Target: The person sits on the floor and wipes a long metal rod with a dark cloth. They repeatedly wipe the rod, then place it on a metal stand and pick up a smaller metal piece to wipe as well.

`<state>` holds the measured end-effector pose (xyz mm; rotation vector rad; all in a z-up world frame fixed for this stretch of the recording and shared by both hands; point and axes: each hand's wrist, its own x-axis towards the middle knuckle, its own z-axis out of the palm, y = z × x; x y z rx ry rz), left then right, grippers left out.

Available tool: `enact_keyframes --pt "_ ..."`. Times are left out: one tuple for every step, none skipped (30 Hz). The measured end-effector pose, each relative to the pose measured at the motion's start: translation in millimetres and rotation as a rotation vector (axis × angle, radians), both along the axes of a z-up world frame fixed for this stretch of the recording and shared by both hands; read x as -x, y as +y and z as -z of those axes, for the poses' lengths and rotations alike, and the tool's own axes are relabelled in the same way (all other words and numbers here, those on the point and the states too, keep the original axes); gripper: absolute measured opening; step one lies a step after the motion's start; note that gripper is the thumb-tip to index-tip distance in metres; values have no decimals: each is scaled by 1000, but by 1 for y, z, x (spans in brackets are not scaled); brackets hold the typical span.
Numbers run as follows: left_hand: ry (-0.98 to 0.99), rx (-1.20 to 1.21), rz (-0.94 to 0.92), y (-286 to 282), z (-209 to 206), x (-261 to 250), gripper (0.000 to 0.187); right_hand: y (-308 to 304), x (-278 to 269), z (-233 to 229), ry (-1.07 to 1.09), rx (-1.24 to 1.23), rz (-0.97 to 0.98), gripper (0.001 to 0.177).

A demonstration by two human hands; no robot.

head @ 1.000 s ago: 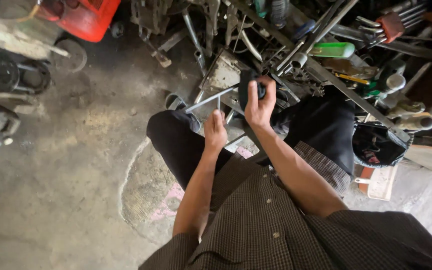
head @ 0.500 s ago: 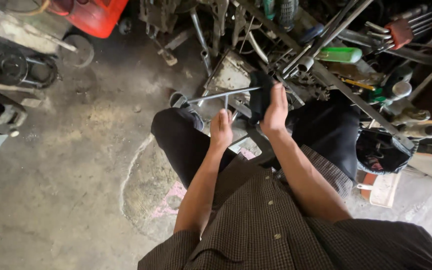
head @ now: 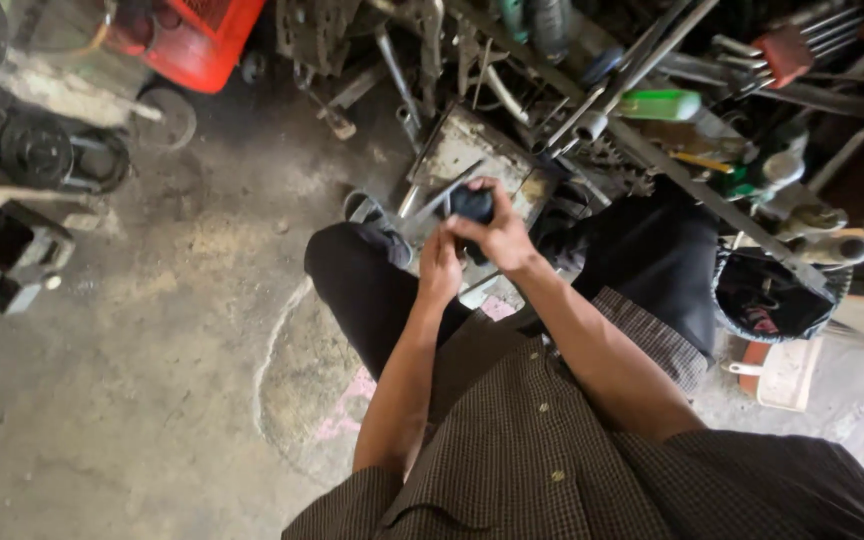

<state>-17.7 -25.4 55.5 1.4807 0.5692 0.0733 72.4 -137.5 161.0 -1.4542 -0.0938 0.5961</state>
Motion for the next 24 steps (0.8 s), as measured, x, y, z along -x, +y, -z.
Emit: enact_keyframes --pt "-9 -3 11 -1 -9 -3 49 -1 -4 -1 -9 -3 11 59" --pt "16 -110 77 -1 -18 -1 45 -1 -5 -2 11 -5 -26 63" --pt "41 -217 142 0 -27 0 41 -1 -6 -2 32 -8 -63 68" --pt "38 -225 146 2 -23 -3 41 -5 -7 14 29 -15 -58 68" --pt "-83 -358 203 5 -19 -8 36 -8 -10 31 -43 -69 -34 63" --pt "-188 -479 262 5 -15 -2 32 -13 -3 48 -97 -115 -11 58" --pt "-174 -477 267 6 -21 7 32 -15 -1 54 -82 -115 -8 58" --pt "-231 -602 267 5 -25 13 27 -20 -1 62 -237 -59 1 56" --pt "-289 -726 268 4 -30 18 21 -25 -1 69 -392 -1 8 54" --pt "-299 -722 279 6 -43 18 21 -26 -2 65 -396 5 22 54" --pt "-201 -709 192 8 -56 18 21 -27 -3 62 -399 93 -8 54" --pt "-90 -693 105 10 -69 26 21 -28 3 59 -389 181 -44 54" --pt "-87 -689 116 7 -87 23 21 -27 10 58 -382 185 -36 54" --pt "57 -549 65 5 -105 19 24 -24 13 57 -364 285 -94 50" --pt "199 -405 17 4 -122 15 28 -20 17 55 -345 385 -152 45" --pt "212 -404 9 0 -133 17 28 -19 20 54 -336 381 -164 45" --pt "269 -388 56 -3 -143 18 30 -19 22 54 -532 390 -195 49" --pt "314 -375 104 -5 -153 14 34 -18 19 53 -739 393 -219 52" --pt "315 -377 96 -3 -148 14 34 -16 13 42 -741 387 -224 52" --pt "273 -443 126 -2 -143 15 36 -17 10 31 -875 295 -202 48" --pt "230 -508 155 -2 -139 16 38 -20 6 21 -1007 201 -180 44" --pt "239 -506 172 -2 -125 24 38 -20 5 15 -993 209 -170 44" --pt "169 -515 159 -2 -111 32 36 -21 3 10 -1052 209 -150 41" --pt "88 -528 143 0 -95 34 34 -21 -4 6 -1123 206 -127 39"
